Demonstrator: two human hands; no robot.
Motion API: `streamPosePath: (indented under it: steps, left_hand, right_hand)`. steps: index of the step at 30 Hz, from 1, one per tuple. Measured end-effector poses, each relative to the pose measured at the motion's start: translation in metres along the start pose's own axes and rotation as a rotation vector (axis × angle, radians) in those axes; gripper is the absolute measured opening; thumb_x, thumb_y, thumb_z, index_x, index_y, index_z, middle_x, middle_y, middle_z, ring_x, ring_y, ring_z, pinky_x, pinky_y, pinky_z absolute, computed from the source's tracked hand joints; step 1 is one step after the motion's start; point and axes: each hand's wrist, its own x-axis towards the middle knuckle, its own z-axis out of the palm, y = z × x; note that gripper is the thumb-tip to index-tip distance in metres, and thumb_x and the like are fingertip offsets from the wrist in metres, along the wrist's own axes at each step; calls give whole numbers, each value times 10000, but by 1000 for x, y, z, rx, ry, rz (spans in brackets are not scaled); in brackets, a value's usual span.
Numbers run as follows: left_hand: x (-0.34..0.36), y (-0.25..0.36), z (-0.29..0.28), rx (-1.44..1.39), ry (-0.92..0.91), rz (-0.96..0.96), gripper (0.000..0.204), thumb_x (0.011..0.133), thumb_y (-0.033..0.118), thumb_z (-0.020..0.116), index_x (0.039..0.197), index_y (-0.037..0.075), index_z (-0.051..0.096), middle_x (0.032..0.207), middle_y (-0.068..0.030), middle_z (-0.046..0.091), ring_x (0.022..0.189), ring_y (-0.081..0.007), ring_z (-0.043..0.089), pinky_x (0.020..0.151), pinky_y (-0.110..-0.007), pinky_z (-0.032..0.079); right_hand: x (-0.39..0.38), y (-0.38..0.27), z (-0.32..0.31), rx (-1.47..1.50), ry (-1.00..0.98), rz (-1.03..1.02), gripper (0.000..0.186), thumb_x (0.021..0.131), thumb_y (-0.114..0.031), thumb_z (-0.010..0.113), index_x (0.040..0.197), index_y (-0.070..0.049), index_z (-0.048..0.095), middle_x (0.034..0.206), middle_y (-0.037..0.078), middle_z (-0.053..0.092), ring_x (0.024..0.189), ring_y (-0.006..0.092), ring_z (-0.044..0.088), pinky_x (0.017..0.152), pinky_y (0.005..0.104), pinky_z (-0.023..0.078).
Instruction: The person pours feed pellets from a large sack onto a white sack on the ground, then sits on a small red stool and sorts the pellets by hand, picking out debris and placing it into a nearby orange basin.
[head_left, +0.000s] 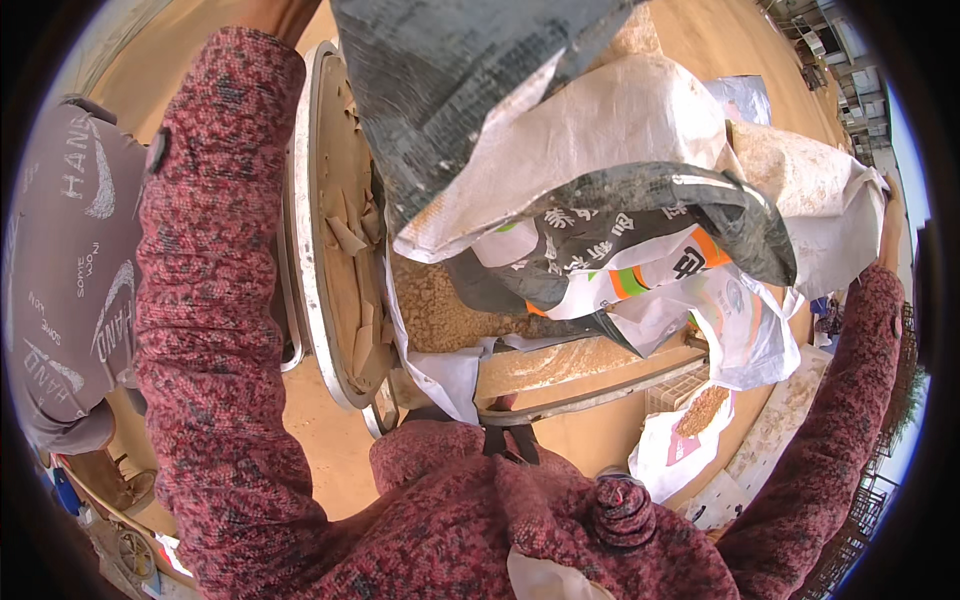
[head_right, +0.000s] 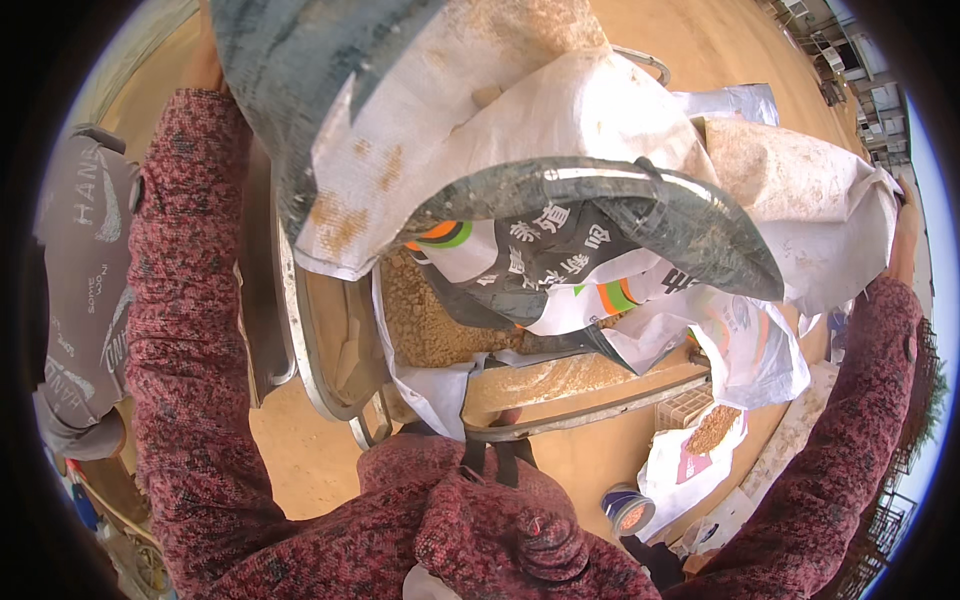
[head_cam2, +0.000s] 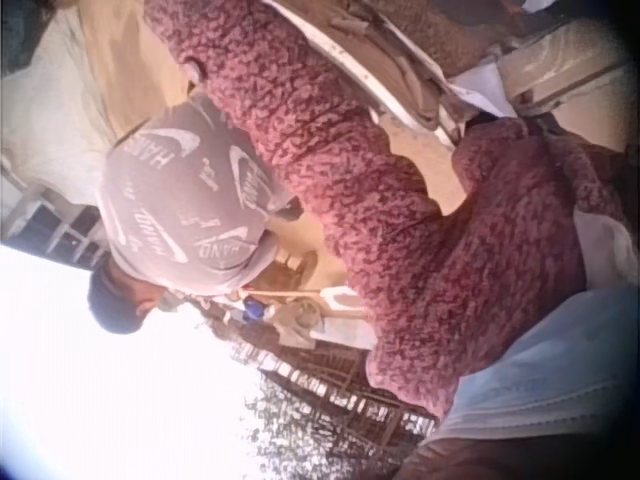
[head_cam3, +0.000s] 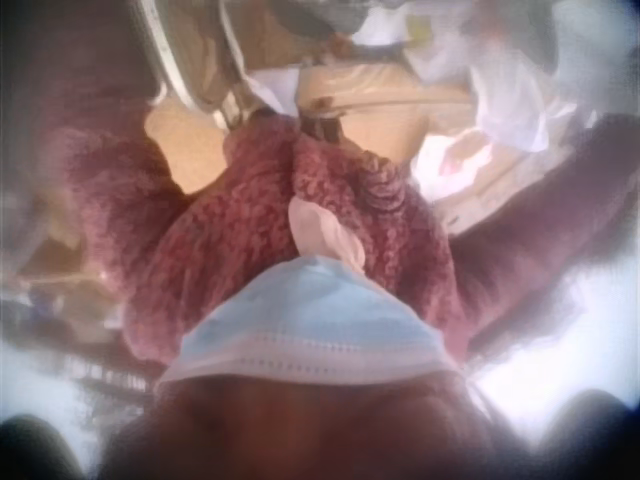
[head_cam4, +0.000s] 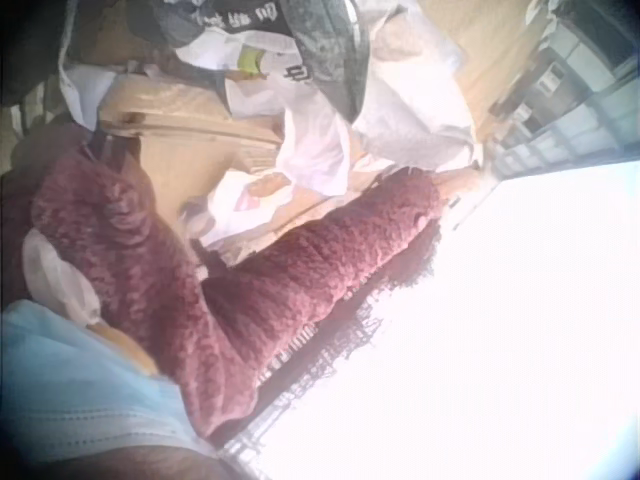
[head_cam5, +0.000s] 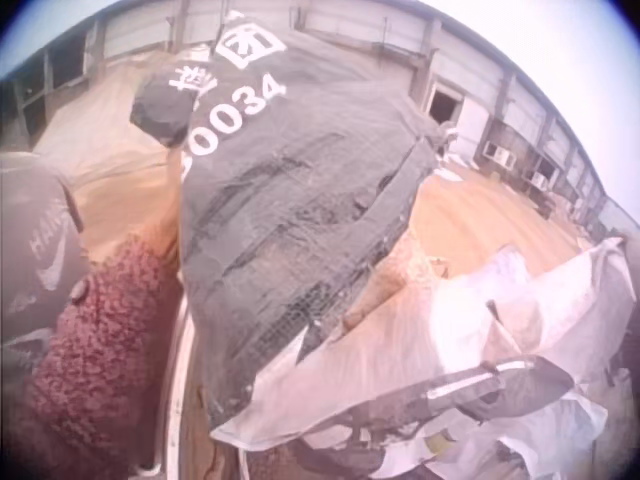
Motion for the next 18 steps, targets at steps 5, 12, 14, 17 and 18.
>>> streamPosePath:
  steps: [5, 12, 14, 17, 18]
  left_hand:
    - [-157, -46, -93, 419, 31, -190, 268, 788, -46, 620, 1055, -28, 627, 1168, -118, 614, 1057, -239, 597, 892, -351, 488]
    - [-381, -70, -156, 564, -105, -669, 286, 785, -47, 619, 1070, -25, 618, 1171, -118, 613, 1063, -240, 594, 900, -354, 484]
    - [-393, -73, -158, 556, -119, -687, 291, 784, -48, 618, 1074, -24, 615, 1173, -118, 612, 1065, -240, 594, 902, -355, 483]
    - [-378, -70, -153, 542, -116, -642, 299, 783, -48, 617, 1081, -23, 612, 1174, -118, 612, 1067, -240, 592, 906, -357, 481]
    - [-368, -67, -150, 540, -109, -609, 301, 782, -48, 617, 1083, -23, 610, 1175, -118, 612, 1068, -240, 592, 907, -357, 480]
  right_hand:
    - [-220, 207, 4, -142, -249, 259, 141, 898, -134, 600, 965, -11, 618, 894, 123, 657, 785, 220, 642, 748, 337, 550]
    - [-281, 146, 66, -185, -285, 245, 152, 905, -149, 593, 971, -14, 611, 898, 114, 649, 792, 208, 632, 756, 331, 539]
    - [-298, 156, 61, -194, -290, 238, 154, 907, -153, 591, 973, -15, 610, 899, 111, 647, 794, 204, 629, 758, 330, 536]
    - [-318, 175, 44, -200, -283, 218, 159, 910, -160, 588, 975, -16, 607, 901, 107, 644, 797, 198, 625, 762, 327, 531]
    - [-321, 177, 40, -204, -282, 206, 160, 912, -162, 587, 976, -16, 606, 902, 106, 643, 798, 197, 624, 763, 326, 529]
